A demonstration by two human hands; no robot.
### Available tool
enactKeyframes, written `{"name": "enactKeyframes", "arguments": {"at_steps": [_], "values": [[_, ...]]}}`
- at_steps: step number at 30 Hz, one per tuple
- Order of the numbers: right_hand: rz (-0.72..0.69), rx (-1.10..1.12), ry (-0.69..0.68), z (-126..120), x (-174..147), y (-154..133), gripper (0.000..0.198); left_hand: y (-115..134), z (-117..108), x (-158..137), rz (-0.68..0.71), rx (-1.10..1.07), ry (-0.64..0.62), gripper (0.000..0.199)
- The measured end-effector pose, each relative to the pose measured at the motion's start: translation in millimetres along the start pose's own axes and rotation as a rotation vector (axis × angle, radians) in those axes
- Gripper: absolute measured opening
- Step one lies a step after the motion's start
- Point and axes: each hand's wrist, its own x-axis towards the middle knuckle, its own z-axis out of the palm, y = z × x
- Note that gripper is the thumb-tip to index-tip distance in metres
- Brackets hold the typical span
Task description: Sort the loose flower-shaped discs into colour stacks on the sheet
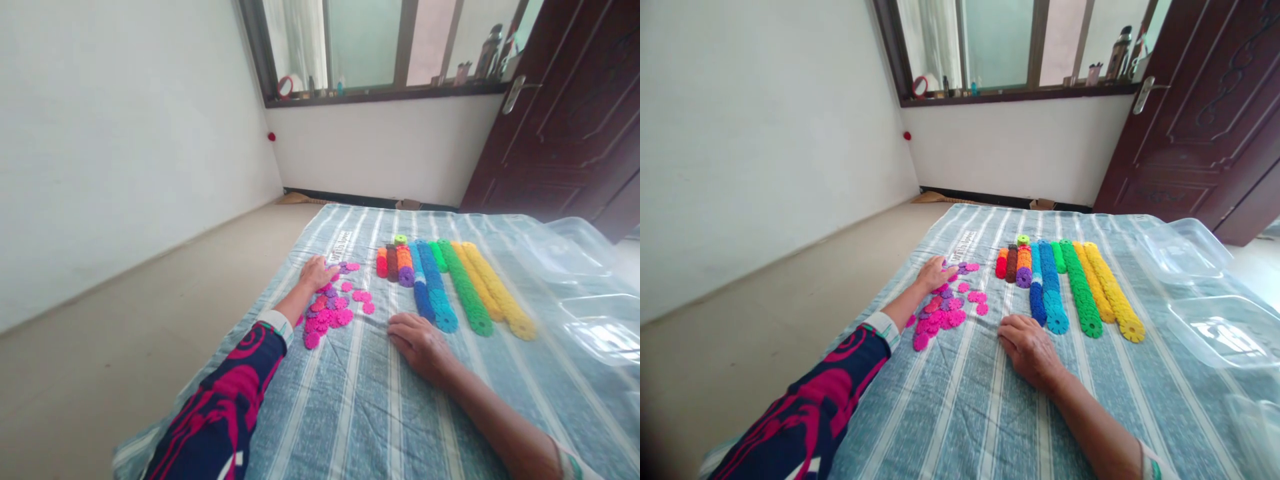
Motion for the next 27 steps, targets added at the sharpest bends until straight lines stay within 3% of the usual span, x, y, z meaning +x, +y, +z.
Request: {"name": "enactKeyframes", "arguments": {"at_steps": [3, 8, 11, 15, 20, 23, 27], "values": [[0.002, 0.007, 0.004, 0, 0, 0, 0.023, 3, 5, 2, 0.062, -0.017, -0.019, 0.031], [0.0, 0.022, 0.002, 1, 1, 1, 0.022, 4, 9, -32, 0.263, -0.112, -0.013, 0.033], [-0.003, 0.024, -0.004, 0, 3, 0, 0.021, 7, 7, -43, 0.285, -0.151, -0.029, 0.032], [-0.006, 0.042, -0.005, -1, 4, 0, 0.021, 21, 8, -23, 0.279, -0.109, 0.016, 0.037], [-0.007, 0.06, 0.014, 0, 4, 1, 0.018, 45, 18, 4, 0.241, -0.015, -0.138, 0.048], [-0.007, 0.057, 0.018, 1, 4, 2, 0.017, 44, 22, -1, 0.339, -0.024, -0.173, 0.036], [-0.003, 0.058, 0.011, 2, 3, 3, 0.017, 23, 12, -17, 0.457, -0.169, -0.151, 0.014]]}}
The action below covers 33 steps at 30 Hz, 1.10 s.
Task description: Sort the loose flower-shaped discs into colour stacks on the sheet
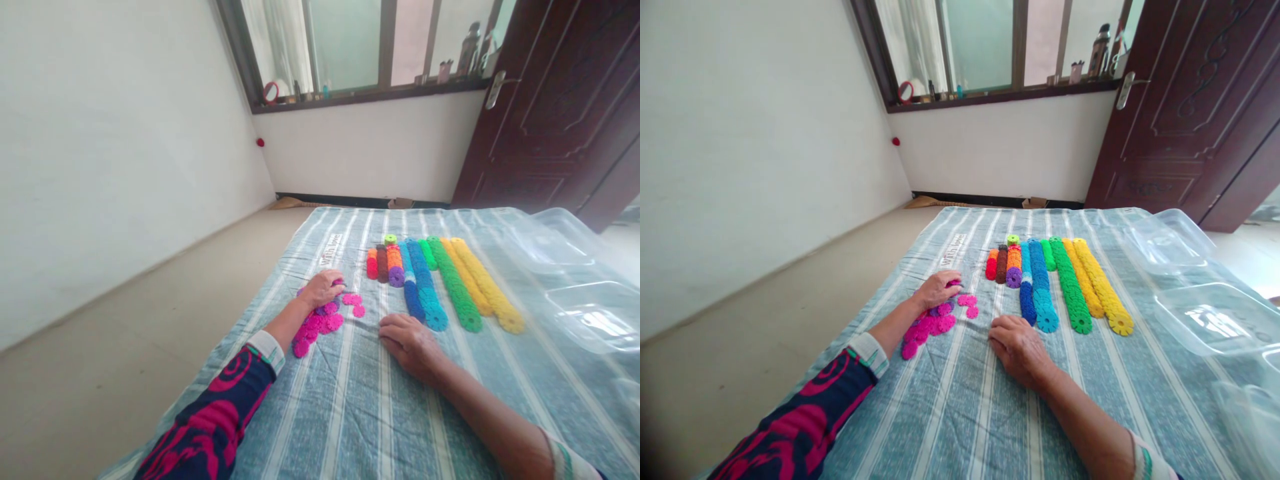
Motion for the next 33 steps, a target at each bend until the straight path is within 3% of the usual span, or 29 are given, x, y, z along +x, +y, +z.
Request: {"name": "enactKeyframes", "arguments": {"at_steps": [2, 6, 9, 14, 27, 33], "values": [[0.001, 0.005, -0.008, 0, 0, 0, 0.018, -8, -9, -13, -0.05, -0.057, 0.079, 0.01], [0.005, 0.0, -0.016, -1, -1, 0, 0.019, -22, -23, -34, -0.348, -0.093, 0.331, 0.017], [0.001, -0.013, -0.011, 0, -1, 1, 0.019, -29, -26, -44, -0.452, -0.122, 0.421, 0.021], [-0.006, -0.027, 0.002, -1, -2, 1, 0.019, -29, -23, -53, -0.476, -0.254, 0.491, 0.021], [0.021, -0.089, 0.013, 1, -2, -1, 0.022, -13, -16, -52, -0.495, -0.911, 0.552, 0.035], [0.045, -0.099, 0.086, 15, 6, -16, 0.021, -11, -19, -49, -0.515, -1.218, 0.601, 0.032]]}}
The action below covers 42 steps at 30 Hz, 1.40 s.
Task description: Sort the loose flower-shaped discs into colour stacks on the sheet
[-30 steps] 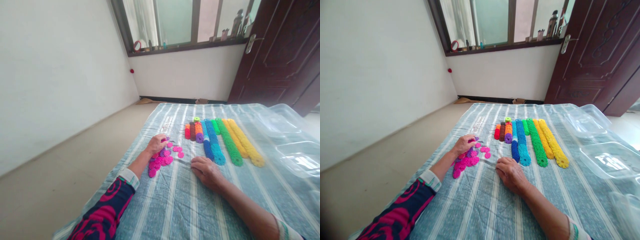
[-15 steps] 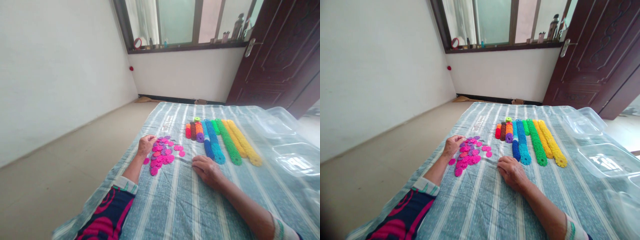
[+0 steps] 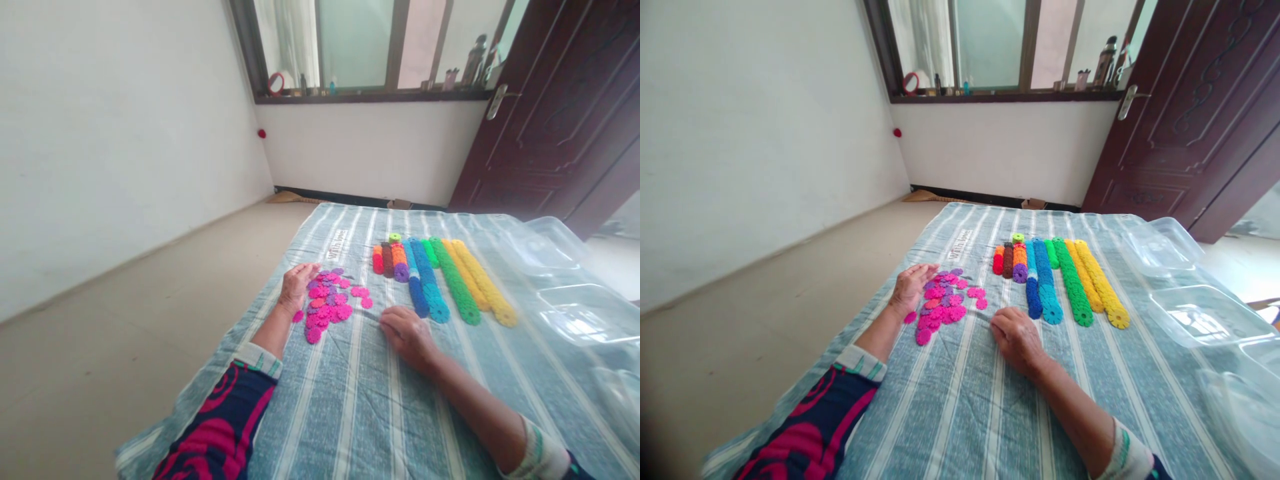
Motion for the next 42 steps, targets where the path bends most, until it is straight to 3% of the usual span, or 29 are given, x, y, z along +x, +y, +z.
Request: {"name": "enactKeyframes", "arguments": {"at_steps": [9, 16, 20, 25, 29, 32, 36, 42], "values": [[-0.316, -0.085, -0.214, 44, 56, -86, 0.01, 9, -8, -2, -0.073, -0.11, 0.031, 0.021], [-0.442, -0.191, -0.273, 84, 90, -109, 0.016, 17, -19, 4, -0.13, -0.212, 0.086, 0.017], [-0.383, -0.177, -0.28, 91, 93, -106, 0.024, 17, -21, 5, -0.142, -0.181, 0.04, 0.019], [-0.241, -0.183, -0.244, 82, 87, -98, 0.028, 14, -17, 1, -0.095, -0.075, -0.008, 0.026], [-0.099, -0.152, -0.143, 68, 78, -82, 0.03, 7, -11, -2, 0.047, 0.304, -0.086, 0.035], [0.105, -0.198, -0.075, 58, 70, -63, 0.029, 3, -7, -4, 0.183, 0.618, -0.185, 0.033], [0.318, -0.201, -0.058, 53, 66, -46, 0.027, 3, -3, -6, 0.369, 0.831, -0.301, 0.027], [0.184, -0.033, -0.042, 65, 68, -50, 0.02, 5, -1, -11, 0.355, 0.867, -0.404, 0.031]]}}
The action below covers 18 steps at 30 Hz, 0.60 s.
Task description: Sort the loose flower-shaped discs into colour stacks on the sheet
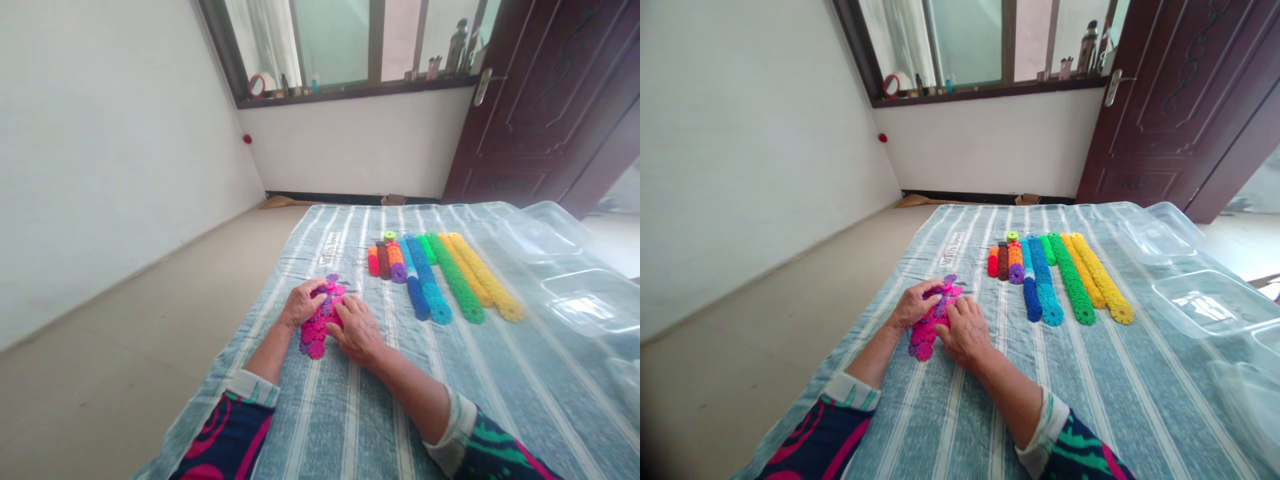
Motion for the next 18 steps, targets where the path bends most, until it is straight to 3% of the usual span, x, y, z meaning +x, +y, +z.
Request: {"name": "enactKeyframes", "arguments": {"at_steps": [9, 18], "values": [[-0.107, 0.067, -0.07, -2, -1, 4, 0.012, -4, 9, 1, -0.02, -0.092, 0.063, 0.039], [-0.121, 0.022, -0.114, -7, -1, 2, 0.011, -8, 10, 4, -0.088, 0.05, 0.224, 0.025]]}}
